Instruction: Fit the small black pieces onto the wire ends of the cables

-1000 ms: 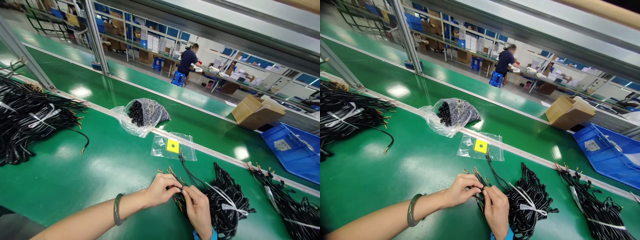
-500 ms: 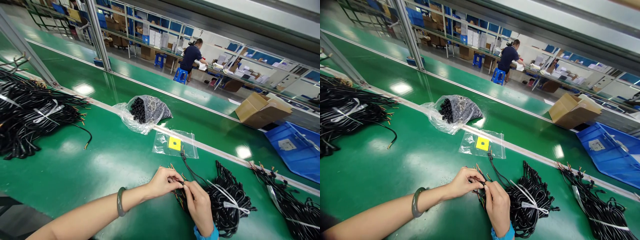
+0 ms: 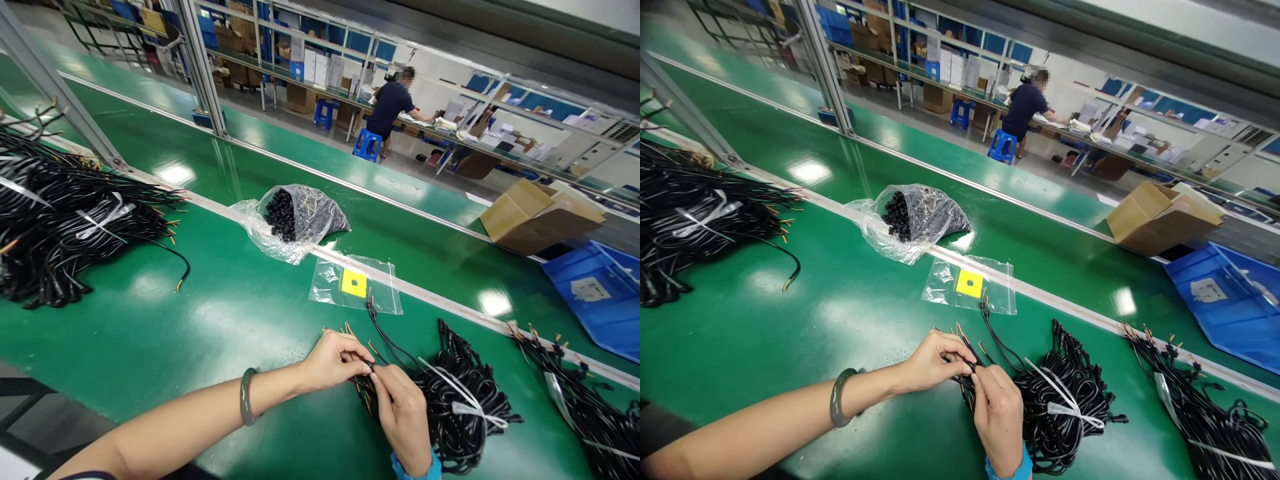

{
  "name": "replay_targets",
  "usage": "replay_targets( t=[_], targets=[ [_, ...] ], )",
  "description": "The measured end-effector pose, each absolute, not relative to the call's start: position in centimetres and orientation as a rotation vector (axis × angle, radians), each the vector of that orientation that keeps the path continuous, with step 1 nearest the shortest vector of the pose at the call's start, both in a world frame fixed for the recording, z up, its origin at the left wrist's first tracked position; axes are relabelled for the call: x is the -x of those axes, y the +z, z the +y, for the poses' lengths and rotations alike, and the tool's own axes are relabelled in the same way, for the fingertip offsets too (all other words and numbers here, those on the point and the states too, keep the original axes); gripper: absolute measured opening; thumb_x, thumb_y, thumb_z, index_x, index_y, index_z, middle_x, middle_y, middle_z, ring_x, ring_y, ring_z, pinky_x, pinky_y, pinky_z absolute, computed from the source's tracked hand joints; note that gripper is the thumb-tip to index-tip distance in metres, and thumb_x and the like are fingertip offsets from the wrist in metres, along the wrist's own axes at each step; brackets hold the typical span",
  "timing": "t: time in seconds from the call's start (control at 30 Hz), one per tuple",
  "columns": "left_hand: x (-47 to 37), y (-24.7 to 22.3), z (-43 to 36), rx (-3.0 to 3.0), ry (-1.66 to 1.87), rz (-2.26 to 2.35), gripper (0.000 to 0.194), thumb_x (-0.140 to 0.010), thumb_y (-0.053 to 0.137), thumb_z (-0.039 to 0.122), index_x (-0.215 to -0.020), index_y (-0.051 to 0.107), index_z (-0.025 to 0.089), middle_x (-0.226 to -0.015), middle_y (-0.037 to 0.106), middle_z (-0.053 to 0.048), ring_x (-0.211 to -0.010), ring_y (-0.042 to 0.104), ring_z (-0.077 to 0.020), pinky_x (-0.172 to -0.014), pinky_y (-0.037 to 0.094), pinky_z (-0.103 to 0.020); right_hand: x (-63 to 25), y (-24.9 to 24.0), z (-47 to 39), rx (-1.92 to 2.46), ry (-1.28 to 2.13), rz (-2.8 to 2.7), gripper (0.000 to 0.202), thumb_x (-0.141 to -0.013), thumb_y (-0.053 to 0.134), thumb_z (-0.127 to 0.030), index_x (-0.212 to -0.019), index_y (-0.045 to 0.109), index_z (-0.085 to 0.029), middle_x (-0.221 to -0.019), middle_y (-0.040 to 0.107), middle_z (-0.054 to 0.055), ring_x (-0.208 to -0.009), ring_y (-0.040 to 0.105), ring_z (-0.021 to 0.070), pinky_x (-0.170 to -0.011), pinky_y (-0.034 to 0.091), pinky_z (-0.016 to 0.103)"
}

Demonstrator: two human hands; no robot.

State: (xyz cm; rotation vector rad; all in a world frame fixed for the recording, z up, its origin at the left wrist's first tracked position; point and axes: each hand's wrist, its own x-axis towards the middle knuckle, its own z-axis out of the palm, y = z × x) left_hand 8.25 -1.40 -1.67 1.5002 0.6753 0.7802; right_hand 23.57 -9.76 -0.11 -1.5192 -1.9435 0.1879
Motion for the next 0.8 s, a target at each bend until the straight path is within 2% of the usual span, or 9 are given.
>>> replay_targets(
  t=[0.3, 0.5, 0.63, 0.67, 0.8],
  targets=[
    [-7.91, -2.00, -1.37, -1.849, 0.853, 0.613, 0.016, -0.079, 0.061, 0.019, -0.087, 0.075, 0.018, -0.080, 0.074, -0.006, -0.070, 0.068, -0.0159, -0.057, 0.051, -0.020, -23.77, -0.26, -9.80, 1.550, 0.204, -1.968, 0.024, -0.094, 0.041, -0.019, -0.088, 0.065, -0.016, -0.066, 0.055, 0.003, -0.061, 0.053, 0.0133, -0.055, 0.041, 0.024],
    [-8.00, -2.12, -1.53, -1.845, 0.840, 0.562, 0.016, -0.080, 0.060, 0.020, -0.088, 0.075, 0.017, -0.082, 0.074, -0.008, -0.073, 0.069, -0.0170, -0.062, 0.052, -0.022, -23.65, -0.22, -9.75, 1.562, 0.179, -1.994, 0.028, -0.094, 0.040, -0.020, -0.079, 0.063, -0.017, -0.063, 0.054, 0.002, -0.059, 0.052, 0.0126, -0.053, 0.039, 0.024],
    [-8.40, -2.08, -1.35, -1.598, 0.757, 0.654, 0.014, -0.075, 0.067, 0.023, -0.086, 0.073, 0.016, -0.079, 0.072, -0.006, -0.066, 0.067, -0.0149, -0.062, 0.053, -0.022, -23.62, -0.29, -9.60, 1.575, 0.139, -1.955, 0.024, -0.094, 0.042, -0.020, -0.087, 0.064, -0.017, -0.069, 0.058, 0.004, -0.064, 0.056, 0.0138, -0.057, 0.044, 0.025],
    [-8.50, -2.08, -1.26, -1.476, 0.752, 0.663, 0.021, -0.072, 0.070, 0.022, -0.091, 0.072, 0.015, -0.080, 0.071, -0.005, -0.067, 0.067, -0.0145, -0.063, 0.053, -0.022, -23.60, -0.28, -9.54, 1.578, 0.107, -1.920, 0.022, -0.094, 0.043, -0.020, -0.090, 0.064, -0.017, -0.072, 0.060, 0.004, -0.067, 0.057, 0.0143, -0.060, 0.045, 0.026],
    [-8.55, -2.24, -0.87, -1.111, 0.785, 0.598, 0.066, -0.061, 0.080, 0.018, -0.121, 0.053, 0.017, -0.094, 0.066, -0.007, -0.075, 0.066, -0.0145, -0.065, 0.053, -0.023, -23.58, -0.28, -9.27, 1.568, -0.052, -1.805, 0.014, -0.092, 0.050, -0.020, -0.096, 0.063, -0.017, -0.082, 0.064, 0.006, -0.075, 0.061, 0.0159, -0.069, 0.049, 0.028]
  ],
)
